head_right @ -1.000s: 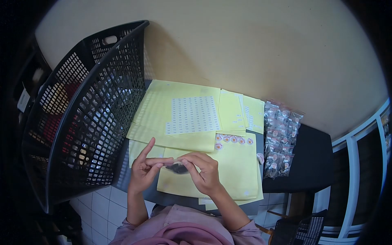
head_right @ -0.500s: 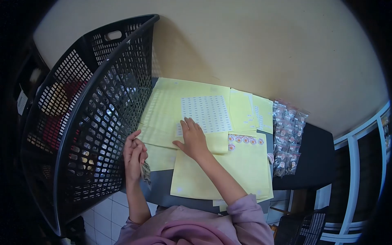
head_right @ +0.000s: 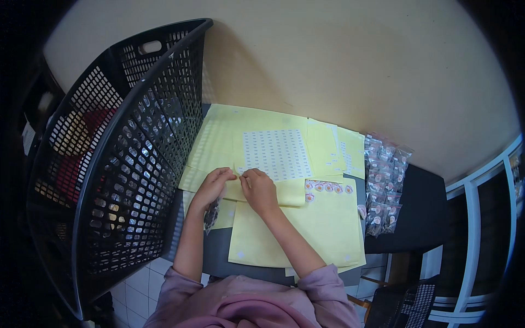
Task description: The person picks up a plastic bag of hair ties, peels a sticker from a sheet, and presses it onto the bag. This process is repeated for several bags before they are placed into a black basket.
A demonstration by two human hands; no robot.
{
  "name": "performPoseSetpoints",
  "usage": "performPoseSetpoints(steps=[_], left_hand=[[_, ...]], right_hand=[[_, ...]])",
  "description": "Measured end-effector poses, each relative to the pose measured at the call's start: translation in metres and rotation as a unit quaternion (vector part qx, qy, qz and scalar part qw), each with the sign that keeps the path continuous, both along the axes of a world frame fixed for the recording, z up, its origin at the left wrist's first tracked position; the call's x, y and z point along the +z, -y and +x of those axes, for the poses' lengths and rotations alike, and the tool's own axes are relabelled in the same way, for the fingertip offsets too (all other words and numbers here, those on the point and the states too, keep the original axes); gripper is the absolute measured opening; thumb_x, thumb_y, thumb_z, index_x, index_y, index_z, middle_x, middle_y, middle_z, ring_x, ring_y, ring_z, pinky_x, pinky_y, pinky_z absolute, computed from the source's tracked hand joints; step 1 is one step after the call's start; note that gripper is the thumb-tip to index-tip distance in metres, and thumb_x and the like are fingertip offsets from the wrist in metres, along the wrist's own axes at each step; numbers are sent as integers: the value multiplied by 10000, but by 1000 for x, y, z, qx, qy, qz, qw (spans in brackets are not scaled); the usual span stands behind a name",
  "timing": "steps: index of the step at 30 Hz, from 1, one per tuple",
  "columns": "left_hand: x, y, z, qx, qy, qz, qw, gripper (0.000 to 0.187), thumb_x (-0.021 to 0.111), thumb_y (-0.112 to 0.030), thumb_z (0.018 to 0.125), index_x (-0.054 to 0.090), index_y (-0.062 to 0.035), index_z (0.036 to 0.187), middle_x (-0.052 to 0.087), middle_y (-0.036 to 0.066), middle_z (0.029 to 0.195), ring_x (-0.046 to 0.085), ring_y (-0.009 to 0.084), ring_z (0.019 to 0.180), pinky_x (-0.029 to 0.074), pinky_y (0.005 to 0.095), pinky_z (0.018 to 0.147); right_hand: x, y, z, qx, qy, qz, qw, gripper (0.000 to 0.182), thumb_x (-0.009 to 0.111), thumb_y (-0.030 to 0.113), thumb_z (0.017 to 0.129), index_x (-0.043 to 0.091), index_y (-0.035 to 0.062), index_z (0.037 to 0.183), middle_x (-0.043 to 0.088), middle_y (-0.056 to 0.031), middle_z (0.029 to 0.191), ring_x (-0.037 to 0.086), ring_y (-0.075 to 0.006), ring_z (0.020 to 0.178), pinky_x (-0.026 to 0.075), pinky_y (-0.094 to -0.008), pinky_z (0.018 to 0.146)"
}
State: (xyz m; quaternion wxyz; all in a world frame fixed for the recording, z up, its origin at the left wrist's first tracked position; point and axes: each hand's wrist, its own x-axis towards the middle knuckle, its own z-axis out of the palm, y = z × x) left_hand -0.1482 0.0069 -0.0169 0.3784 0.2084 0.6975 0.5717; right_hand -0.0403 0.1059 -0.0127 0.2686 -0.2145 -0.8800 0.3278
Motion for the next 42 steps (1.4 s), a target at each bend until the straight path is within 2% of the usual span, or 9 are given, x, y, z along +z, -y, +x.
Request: performPoseSetpoints(steps=[2,7,11,15,30,33,35,39,42], left_hand=[[-2,-6,-1,-1,-35,-8,999,430,490,-256,846,441,95,1088,592,136,922,554,148,849,423,229,716],[-2,-13,0,-50,19,40,998,258,505,-151,829,516,64,971,604,104,856,571,117,765,439,208,628],[-13,-15,-1,-62,-7,74,995,152,511,-36,799,534,45,926,606,84,818,567,95,711,441,197,621],[-4,-13,4,-74,20,96,992,162,509,-27,796,530,45,940,601,78,824,555,84,713,441,197,624],[-10,-13,5,-79,28,104,991,143,490,-39,819,524,-1,953,572,41,887,524,71,789,420,203,656],[-14,-15,7,-41,-85,75,993,223,515,-76,813,486,2,1020,564,54,888,528,94,755,426,217,634],[8,-11,15,52,-204,-5,978,377,492,-65,802,374,-4,1154,518,100,979,521,116,706,430,232,608],[27,-2,18,86,-133,16,987,535,454,-19,766,231,-13,1252,438,133,1089,496,150,669,432,280,620],[41,3,26,39,-116,73,990,597,432,7,746,179,-30,1286,366,134,1166,495,147,685,436,275,634]], right_hand=[[-1,-1,2,-12,-27,-24,999,88,587,96,736,586,9,749,602,-129,753,586,-275,756,468,-360,613],[9,1,14,83,-93,-28,992,110,592,41,730,588,-21,822,598,-144,826,583,-292,784,463,-338,669],[14,-3,15,52,-117,-65,990,156,600,46,728,587,-32,863,584,-157,859,579,-299,794,459,-336,694],[13,-11,10,-5,-107,-68,992,224,611,40,720,593,-26,933,575,-157,877,579,-298,798,463,-332,704],[10,-8,3,-15,-82,-46,995,86,618,-2,713,603,-24,795,597,-127,791,614,-229,701,494,-292,657],[-10,-14,1,-15,-107,-159,981,126,612,25,743,573,-28,851,591,-108,827,605,-200,754,501,-296,678],[-18,-17,0,-4,-142,-230,963,250,610,79,757,537,-26,971,568,-147,875,591,-212,801,498,-297,693],[27,-2,13,27,-123,-284,950,513,628,116,759,381,-4,1192,555,-140,916,579,-194,840,496,-278,680],[55,11,30,129,-66,-305,941,735,609,64,761,136,39,1322,559,-128,904,598,-185,789,493,-246,657]])
